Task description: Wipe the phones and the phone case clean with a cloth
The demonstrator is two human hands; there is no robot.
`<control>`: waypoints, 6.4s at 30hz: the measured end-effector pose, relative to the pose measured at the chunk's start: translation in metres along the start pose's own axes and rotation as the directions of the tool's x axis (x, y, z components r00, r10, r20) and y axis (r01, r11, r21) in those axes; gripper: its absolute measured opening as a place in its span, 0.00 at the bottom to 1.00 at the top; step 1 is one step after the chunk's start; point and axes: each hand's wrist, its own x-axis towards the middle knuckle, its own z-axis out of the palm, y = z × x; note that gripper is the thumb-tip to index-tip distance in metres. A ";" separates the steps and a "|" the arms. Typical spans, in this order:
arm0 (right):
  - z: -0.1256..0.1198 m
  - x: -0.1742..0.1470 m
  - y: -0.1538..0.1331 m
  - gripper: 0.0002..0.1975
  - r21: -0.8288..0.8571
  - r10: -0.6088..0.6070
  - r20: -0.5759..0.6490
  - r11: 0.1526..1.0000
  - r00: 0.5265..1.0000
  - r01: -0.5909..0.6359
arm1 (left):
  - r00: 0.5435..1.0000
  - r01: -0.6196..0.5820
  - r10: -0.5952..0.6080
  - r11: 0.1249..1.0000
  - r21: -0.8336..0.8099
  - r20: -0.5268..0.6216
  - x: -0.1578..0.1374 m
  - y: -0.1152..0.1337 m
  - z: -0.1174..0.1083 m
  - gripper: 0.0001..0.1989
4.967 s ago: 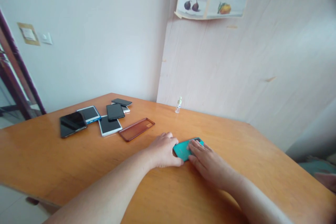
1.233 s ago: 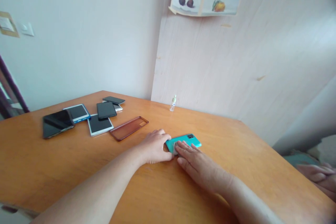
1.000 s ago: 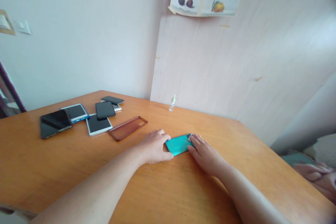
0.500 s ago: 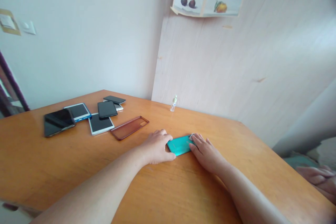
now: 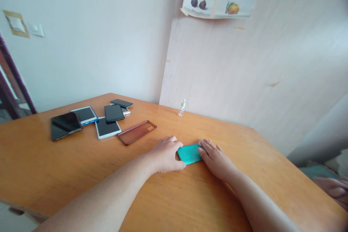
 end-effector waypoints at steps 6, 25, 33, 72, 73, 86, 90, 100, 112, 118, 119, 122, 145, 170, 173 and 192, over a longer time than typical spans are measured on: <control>-0.014 -0.021 -0.061 0.28 0.107 -0.340 0.116 0.938 0.933 0.329 | 1.000 0.014 -0.016 0.998 -0.062 -0.026 0.002 -0.004 0.008 0.39; -0.014 -0.020 -0.052 0.30 -0.004 -0.216 0.130 0.976 0.968 0.219 | 0.999 0.016 -0.021 0.991 -0.130 -0.033 0.001 -0.003 0.008 0.47; -0.014 -0.023 -0.022 0.32 -0.131 -0.009 0.086 0.991 0.996 0.021 | 1.000 -0.014 0.012 0.995 -0.099 -0.017 0.002 -0.005 0.008 0.43; -0.039 -0.055 -0.069 0.29 0.086 -0.139 0.122 0.988 0.983 0.129 | 0.996 -0.084 0.087 0.991 -0.108 0.019 0.003 -0.011 -0.001 0.21; -0.040 -0.052 -0.063 0.28 0.038 -0.071 0.104 0.997 0.992 0.068 | 0.996 -0.085 0.088 0.990 -0.111 0.022 0.002 -0.011 -0.001 0.22; -0.041 -0.060 -0.081 0.26 0.100 -0.298 0.090 0.952 0.950 0.289 | 0.995 -0.090 0.095 0.990 -0.107 0.037 0.003 -0.013 -0.002 0.20; -0.041 -0.045 -0.050 0.20 -0.124 -0.006 0.059 0.992 0.998 0.013 | 0.993 -0.096 0.102 0.990 -0.101 0.059 0.003 -0.013 -0.004 0.20; -0.039 -0.053 -0.077 0.21 0.152 -0.365 0.034 0.922 0.930 0.356 | 0.995 -0.058 0.066 0.993 -0.102 0.073 0.005 -0.008 -0.006 0.19; -0.029 -0.038 -0.055 0.23 0.078 -0.178 0.008 0.981 0.984 0.177 | 0.995 -0.074 0.079 0.994 -0.076 0.062 0.005 -0.011 -0.003 0.19; -0.024 -0.034 -0.056 0.24 0.180 -0.312 0.008 0.935 0.950 0.305 | 0.995 -0.073 0.078 0.994 -0.087 0.058 0.005 -0.011 -0.003 0.19; -0.022 -0.030 -0.047 0.24 0.145 -0.237 -0.003 0.961 0.972 0.235 | 0.995 -0.067 0.072 0.994 -0.084 0.064 0.005 -0.011 -0.003 0.20; -0.017 -0.018 -0.025 0.26 0.056 -0.011 -0.034 0.998 0.999 0.013 | 0.995 -0.056 0.062 0.995 -0.082 0.076 0.005 -0.010 -0.004 0.21; -0.017 -0.028 -0.071 0.28 0.172 -0.380 0.016 0.912 0.925 0.372 | 1.000 0.028 -0.026 0.984 -0.177 0.013 0.004 -0.017 0.008 0.38; -0.021 -0.029 -0.031 0.36 -0.047 0.135 0.002 0.990 0.991 -0.135 | 0.995 -0.076 0.080 0.993 -0.088 0.051 0.005 -0.012 -0.001 0.23; -0.022 -0.041 -0.052 0.39 0.050 -0.086 0.039 0.995 0.995 0.084 | 0.995 -0.081 0.085 0.994 -0.073 0.048 0.006 -0.012 -0.001 0.20; -0.026 -0.058 -0.084 0.36 0.113 -0.258 0.102 0.963 0.961 0.247 | 0.995 -0.093 0.097 0.990 -0.110 0.029 0.005 -0.014 0.000 0.20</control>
